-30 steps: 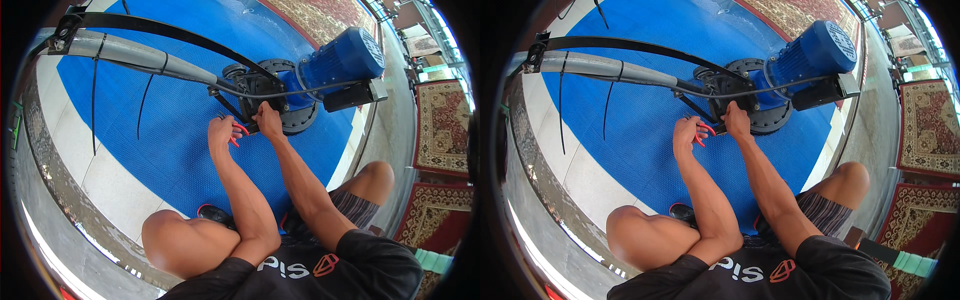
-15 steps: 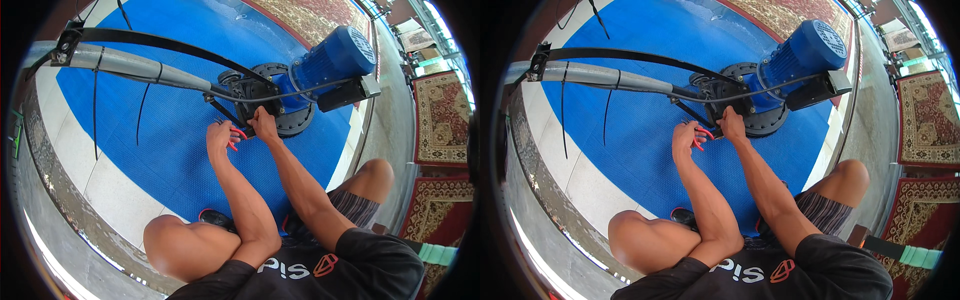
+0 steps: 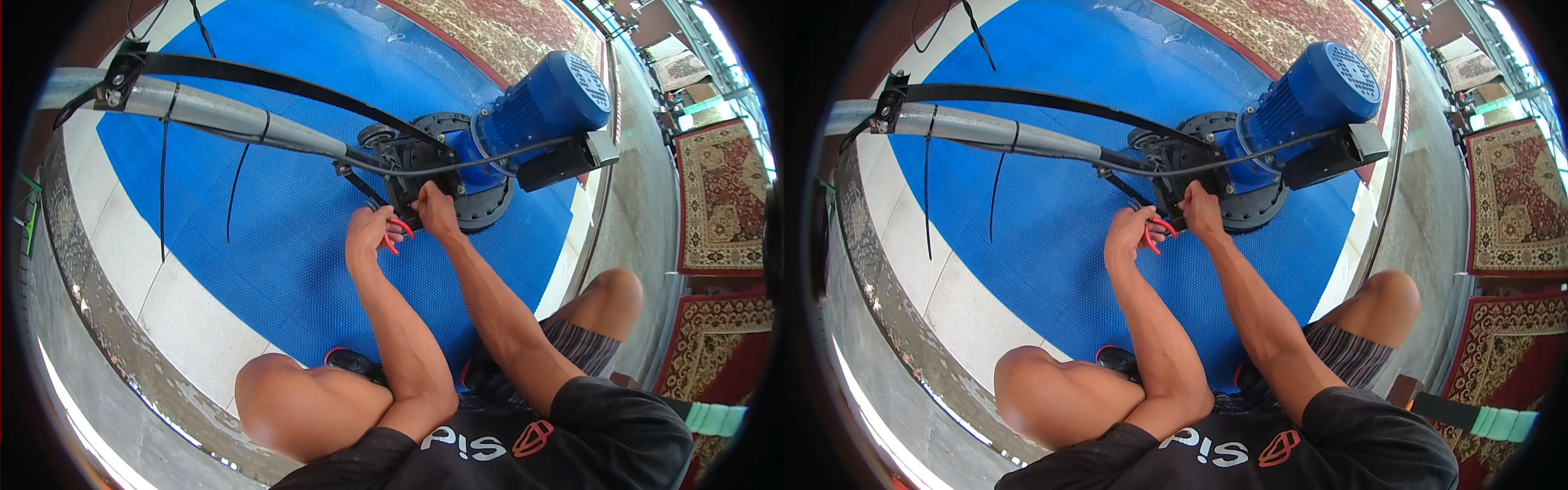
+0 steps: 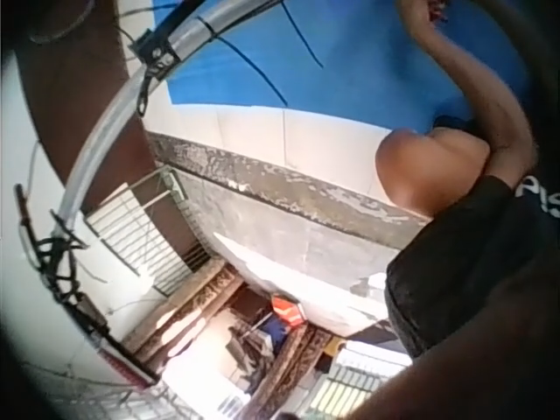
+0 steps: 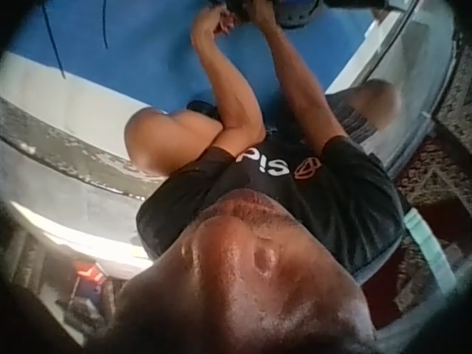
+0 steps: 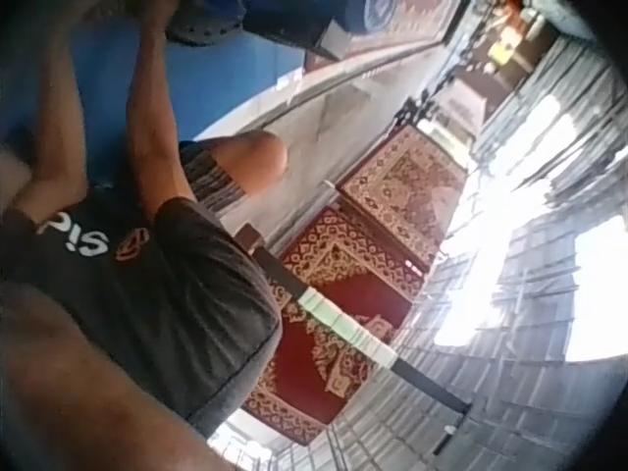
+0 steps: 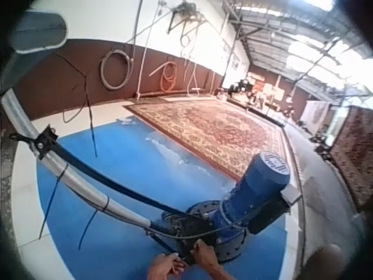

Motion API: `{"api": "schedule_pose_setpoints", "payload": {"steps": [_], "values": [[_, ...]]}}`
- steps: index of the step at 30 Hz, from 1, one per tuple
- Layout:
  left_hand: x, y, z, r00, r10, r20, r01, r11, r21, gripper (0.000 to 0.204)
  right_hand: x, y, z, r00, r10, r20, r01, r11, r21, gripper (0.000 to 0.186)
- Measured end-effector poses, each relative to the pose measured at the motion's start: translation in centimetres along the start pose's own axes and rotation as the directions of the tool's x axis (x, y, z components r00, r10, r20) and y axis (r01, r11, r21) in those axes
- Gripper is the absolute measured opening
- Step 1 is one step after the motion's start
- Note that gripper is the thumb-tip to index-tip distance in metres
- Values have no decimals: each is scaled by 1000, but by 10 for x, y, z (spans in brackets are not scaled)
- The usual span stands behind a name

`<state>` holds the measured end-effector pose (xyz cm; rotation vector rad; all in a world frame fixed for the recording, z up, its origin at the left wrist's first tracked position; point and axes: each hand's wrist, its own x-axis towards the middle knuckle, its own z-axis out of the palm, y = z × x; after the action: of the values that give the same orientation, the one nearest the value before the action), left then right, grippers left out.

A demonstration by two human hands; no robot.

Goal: Using pliers to adjust or repair a component on a blue floor scrubbing machine.

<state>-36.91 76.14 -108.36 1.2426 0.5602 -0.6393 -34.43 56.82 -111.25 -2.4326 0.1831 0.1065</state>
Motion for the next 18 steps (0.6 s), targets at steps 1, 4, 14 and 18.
{"api": "schedule_pose_setpoints", "payload": {"steps": [1,4,14,18], "values": [[1,0,4,1000,-9,7,9,1000,-5,31,-2,1,-13,999,-39,-30,38,999,-8,27],[1,-5,5,996,9,90,3,992,-126,31,-10,-13,-50,980,-19,200,-12,988,157,34],[-20,13,14,985,101,138,-108,993,39,36,15,-36,-105,648,124,752,-244,968,51,33],[-22,10,-7,994,95,57,-99,993,59,33,29,-41,-110,787,-56,614,343,868,-360,21]]}}
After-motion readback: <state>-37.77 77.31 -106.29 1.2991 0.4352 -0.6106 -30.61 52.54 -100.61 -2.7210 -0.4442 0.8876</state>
